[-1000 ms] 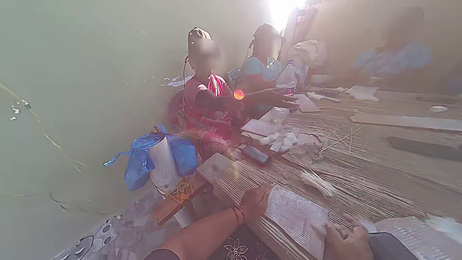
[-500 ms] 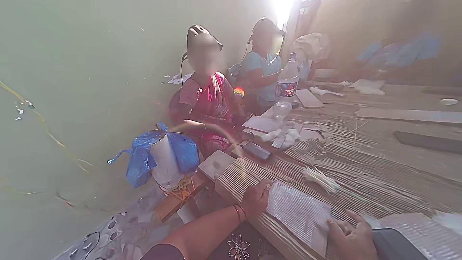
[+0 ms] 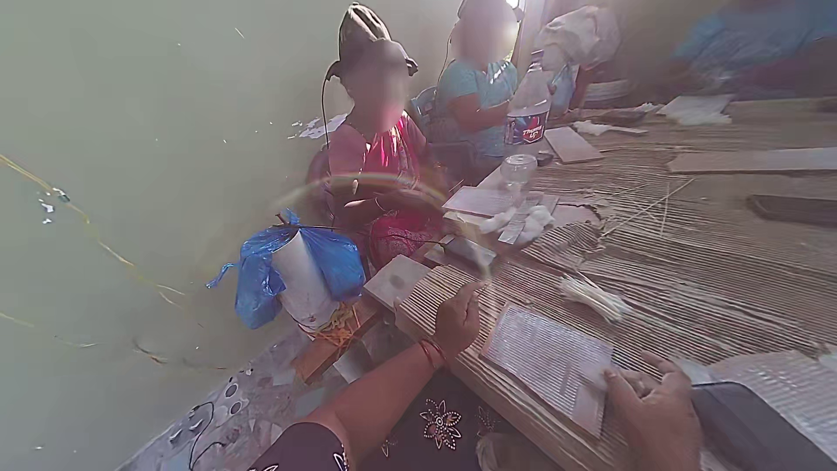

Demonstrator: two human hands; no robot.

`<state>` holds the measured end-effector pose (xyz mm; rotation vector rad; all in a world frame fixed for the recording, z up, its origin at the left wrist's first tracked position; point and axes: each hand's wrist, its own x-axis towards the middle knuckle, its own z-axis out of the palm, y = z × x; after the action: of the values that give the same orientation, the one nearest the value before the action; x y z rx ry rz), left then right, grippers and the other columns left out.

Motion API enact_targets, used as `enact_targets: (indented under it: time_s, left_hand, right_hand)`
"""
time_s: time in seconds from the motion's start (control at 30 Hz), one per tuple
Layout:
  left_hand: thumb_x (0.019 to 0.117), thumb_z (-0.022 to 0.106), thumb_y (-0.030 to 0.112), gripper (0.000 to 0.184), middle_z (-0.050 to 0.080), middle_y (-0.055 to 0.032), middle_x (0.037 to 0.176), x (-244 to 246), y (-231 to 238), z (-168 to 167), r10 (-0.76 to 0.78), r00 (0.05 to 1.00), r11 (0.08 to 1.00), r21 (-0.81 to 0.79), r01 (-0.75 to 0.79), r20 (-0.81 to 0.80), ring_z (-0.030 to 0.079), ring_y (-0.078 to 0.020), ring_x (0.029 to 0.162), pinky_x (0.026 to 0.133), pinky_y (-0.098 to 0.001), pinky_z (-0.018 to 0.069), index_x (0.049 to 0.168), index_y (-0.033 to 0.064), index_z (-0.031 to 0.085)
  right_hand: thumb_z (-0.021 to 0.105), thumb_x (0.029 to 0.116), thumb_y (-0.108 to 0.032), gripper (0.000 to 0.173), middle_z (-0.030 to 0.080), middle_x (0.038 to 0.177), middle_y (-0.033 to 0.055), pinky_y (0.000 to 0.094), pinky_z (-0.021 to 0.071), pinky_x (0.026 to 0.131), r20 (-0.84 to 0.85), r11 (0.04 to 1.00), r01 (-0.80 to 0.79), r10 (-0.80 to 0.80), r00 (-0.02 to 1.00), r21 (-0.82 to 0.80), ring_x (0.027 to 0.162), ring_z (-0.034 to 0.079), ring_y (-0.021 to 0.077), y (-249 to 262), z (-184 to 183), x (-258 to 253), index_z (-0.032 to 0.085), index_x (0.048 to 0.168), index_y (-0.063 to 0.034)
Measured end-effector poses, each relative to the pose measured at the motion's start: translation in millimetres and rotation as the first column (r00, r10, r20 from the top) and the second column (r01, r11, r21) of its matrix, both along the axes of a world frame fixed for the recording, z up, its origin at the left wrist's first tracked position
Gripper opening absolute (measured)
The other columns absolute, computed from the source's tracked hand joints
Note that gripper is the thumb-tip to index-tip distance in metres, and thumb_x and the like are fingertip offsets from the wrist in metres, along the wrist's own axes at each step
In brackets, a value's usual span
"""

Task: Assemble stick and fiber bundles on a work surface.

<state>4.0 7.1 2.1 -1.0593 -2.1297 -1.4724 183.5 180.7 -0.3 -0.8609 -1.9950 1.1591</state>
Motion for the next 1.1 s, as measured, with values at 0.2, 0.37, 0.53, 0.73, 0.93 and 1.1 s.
enact_targets:
  time_s: [0.2,0.37,0.53,0.73,0.93,1.1]
  left_hand:
    - [0.0985,0.043,0.001,0.038,0.074,-0.0268,0.096,-25,-16,5,0.136,0.984,0.990,-0.027,-0.140,-0.117,0.072,-0.0347,0.076,0.072,-0.0487,0.0575,0.127,-0.0134,0.064]
    - [0.1038,0.033,0.004,0.042,0.068,-0.0121,0.092,-58,-51,67,0.220,0.969,0.929,0.328,-0.173,-0.112,0.064,-0.0091,0.080,0.077,-0.0249,0.0551,0.137,-0.0154,0.050]
    - [0.1127,0.023,0.014,0.043,0.064,-0.0111,0.134,-112,-82,209,-0.089,0.977,0.841,0.541,-0.030,0.193,0.066,-0.0151,0.115,0.099,-0.0322,0.0518,0.149,-0.0003,0.041]
    - [0.1083,0.033,0.020,0.039,0.059,-0.0126,0.133,-167,-132,356,0.124,0.870,0.753,0.525,-0.396,0.477,0.065,-0.0212,0.107,0.086,-0.0361,0.0552,0.145,0.0068,0.041]
    - [0.1133,0.026,0.018,0.035,0.070,-0.0049,0.095,-92,-134,306,0.104,0.979,0.700,0.686,-0.196,0.174,0.070,-0.0151,0.077,0.067,-0.0302,0.0583,0.135,0.0056,0.050]
    - [0.1102,0.025,0.007,0.036,0.061,0.0062,0.070,-35,-101,163,-0.169,0.963,0.837,0.546,0.029,0.208,0.059,-0.0033,0.056,0.058,-0.0198,0.0542,0.129,0.0025,0.056]
  right_hand:
    - [0.061,0.0942,-0.006,0.062,0.065,0.105,0.0327,0.0583,0.0490,0.080,0.004,1.000,-0.026,0.026,1.000,-0.008,0.088,0.063,0.0395,1,-2,0,0.036,0.149,0.0072]
    - [0.064,0.0934,-0.003,0.060,0.065,0.103,0.0328,0.0624,0.0487,0.080,-0.010,1.000,-0.004,0.004,1.000,-0.029,0.089,0.064,0.0434,1,-2,-2,0.040,0.147,0.0066]
    - [0.063,0.0944,-0.003,0.060,0.065,0.110,0.0332,0.0606,0.0498,0.084,0.011,0.999,0.002,-0.001,1.000,-0.050,0.094,0.066,0.0429,0,0,-1,0.039,0.149,0.0052]
    - [0.062,0.0941,-0.003,0.060,0.066,0.105,0.0307,0.0586,0.0502,0.081,0.008,0.998,0.000,0.001,1.000,-0.057,0.090,0.065,0.0396,0,-1,-2,0.038,0.149,0.0049]
    - [0.063,0.0944,-0.003,0.060,0.066,0.103,0.0281,0.0553,0.0506,0.080,0.011,0.999,0.007,-0.006,1.000,-0.052,0.087,0.064,0.0347,1,-2,-2,0.038,0.149,0.0049]
    - [0.063,0.0938,-0.003,0.060,0.066,0.105,0.0305,0.0587,0.0493,0.082,0.034,0.999,0.016,-0.015,0.999,-0.033,0.091,0.065,0.0396,1,3,-3,0.040,0.148,0.0050]
